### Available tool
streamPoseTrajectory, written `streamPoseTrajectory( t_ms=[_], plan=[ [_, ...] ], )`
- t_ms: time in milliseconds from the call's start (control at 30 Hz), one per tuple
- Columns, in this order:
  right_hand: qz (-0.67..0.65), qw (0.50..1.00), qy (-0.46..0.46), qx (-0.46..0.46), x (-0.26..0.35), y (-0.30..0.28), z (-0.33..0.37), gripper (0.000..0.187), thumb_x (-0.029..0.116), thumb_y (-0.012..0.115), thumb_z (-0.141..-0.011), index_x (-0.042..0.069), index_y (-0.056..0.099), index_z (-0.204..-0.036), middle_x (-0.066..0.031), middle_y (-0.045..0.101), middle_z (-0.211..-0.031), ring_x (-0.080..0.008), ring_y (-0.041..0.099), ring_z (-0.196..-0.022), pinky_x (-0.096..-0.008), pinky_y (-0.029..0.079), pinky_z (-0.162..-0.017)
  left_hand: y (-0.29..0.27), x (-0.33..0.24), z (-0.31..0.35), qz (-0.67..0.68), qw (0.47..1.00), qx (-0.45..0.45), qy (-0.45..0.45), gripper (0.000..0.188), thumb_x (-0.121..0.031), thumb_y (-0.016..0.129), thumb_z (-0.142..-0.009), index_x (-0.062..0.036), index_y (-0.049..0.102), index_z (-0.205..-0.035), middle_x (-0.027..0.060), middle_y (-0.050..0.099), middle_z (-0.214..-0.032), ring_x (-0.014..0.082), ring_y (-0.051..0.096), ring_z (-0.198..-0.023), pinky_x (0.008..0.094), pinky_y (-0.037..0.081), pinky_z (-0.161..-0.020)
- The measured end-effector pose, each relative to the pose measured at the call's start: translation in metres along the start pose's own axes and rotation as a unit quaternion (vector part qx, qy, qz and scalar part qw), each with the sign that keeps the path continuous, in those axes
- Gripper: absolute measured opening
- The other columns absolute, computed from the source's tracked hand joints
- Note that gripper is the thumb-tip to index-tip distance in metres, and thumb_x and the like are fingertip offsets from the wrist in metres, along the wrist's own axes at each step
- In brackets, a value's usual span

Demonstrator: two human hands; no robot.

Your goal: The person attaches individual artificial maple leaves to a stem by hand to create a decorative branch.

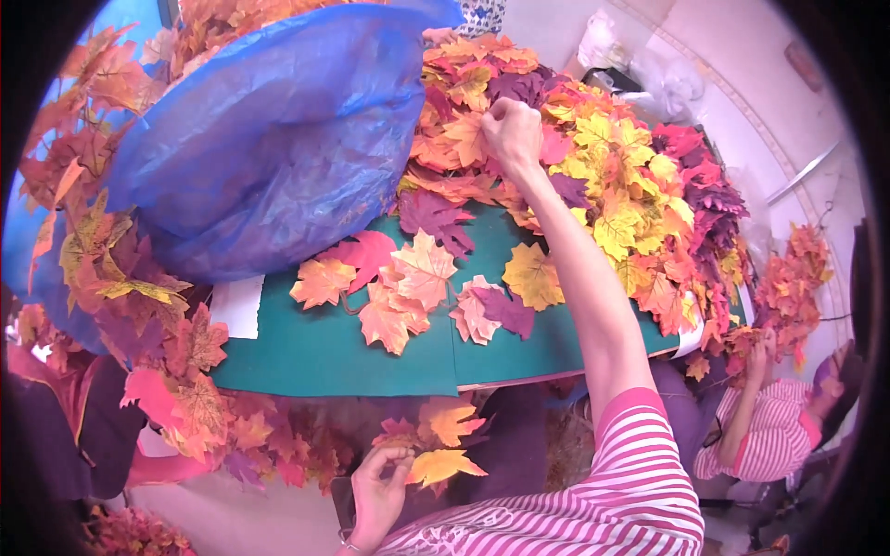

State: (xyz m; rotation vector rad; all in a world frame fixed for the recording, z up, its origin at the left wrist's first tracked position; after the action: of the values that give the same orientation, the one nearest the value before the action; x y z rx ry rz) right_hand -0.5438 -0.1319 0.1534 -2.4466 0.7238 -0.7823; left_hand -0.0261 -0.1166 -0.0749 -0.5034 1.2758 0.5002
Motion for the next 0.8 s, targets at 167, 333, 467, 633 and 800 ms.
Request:
streamPoseTrajectory(
  t_ms=[167,333,467,633,800],
  plan=[
    [-0.075,0.996,-0.024,0.044,0.006,-0.007,0.004,0.016,0.017,0.072,-0.081,0.003,0.075,-0.087,-0.0149,0.073,-0.076,-0.0274,0.073,-0.072,-0.0396,0.057,-0.069,0.006,-0.005,0.011,-0.017,1.000,0.001,0.022,0.011,0.002,0.070,-0.087,0.0035,0.070,-0.098,0.0112,0.073,-0.096,0.0179,0.071,-0.088,0.0294,0.054,-0.080],
    [-0.232,0.940,-0.099,0.231,0.020,0.006,0.017,0.015,0.014,0.073,-0.087,0.001,0.071,-0.094,-0.0053,0.071,-0.083,-0.0096,0.065,-0.077,-0.0294,0.053,-0.072,0.007,-0.001,0.014,-0.016,1.000,0.003,0.026,0.011,0.002,0.070,-0.088,0.0033,0.071,-0.098,0.0117,0.073,-0.096,0.0190,0.072,-0.091,0.0301,0.054,-0.081],
    [-0.196,0.961,-0.040,0.189,-0.003,0.008,0.022,0.021,0.012,0.078,-0.083,0.000,0.068,-0.097,-0.0104,0.072,-0.083,-0.0190,0.067,-0.071,-0.0359,0.054,-0.069,0.013,-0.008,0.007,-0.004,1.000,0.015,0.025,0.011,0.003,0.070,-0.088,0.0033,0.070,-0.099,0.0117,0.073,-0.098,0.0195,0.072,-0.091,0.0297,0.054,-0.081],
    [-0.186,0.963,-0.044,0.192,0.025,0.024,0.027,0.040,0.023,0.081,-0.081,0.002,0.061,-0.109,-0.0130,0.073,-0.090,-0.0245,0.071,-0.081,-0.0387,0.055,-0.074,0.004,-0.009,0.010,-0.016,1.000,0.022,0.012,0.012,0.009,0.065,-0.091,0.0057,0.065,-0.103,0.0094,0.069,-0.104,0.0156,0.066,-0.098,0.0282,0.052,-0.092],
    [0.030,0.990,-0.063,0.123,-0.030,0.059,0.036,0.044,0.035,0.076,-0.089,0.003,0.060,-0.115,-0.0180,0.066,-0.076,-0.0370,0.065,-0.068,-0.0464,0.049,-0.059,0.005,-0.012,0.016,-0.083,0.995,0.011,0.056,0.018,-0.008,0.069,-0.091,-0.0043,0.071,-0.108,0.0105,0.073,-0.103,0.0210,0.071,-0.096,0.0343,0.055,-0.086]
  ],
)
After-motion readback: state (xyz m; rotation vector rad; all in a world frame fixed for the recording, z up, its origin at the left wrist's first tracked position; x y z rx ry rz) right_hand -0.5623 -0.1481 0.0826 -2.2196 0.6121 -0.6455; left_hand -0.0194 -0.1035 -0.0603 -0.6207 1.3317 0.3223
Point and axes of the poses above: each hand's wrist, its own z-axis away from the middle knuckle, its own y-axis out of the palm, x = y × z, the point moved 9 cm from there along -z, towards the middle knuckle
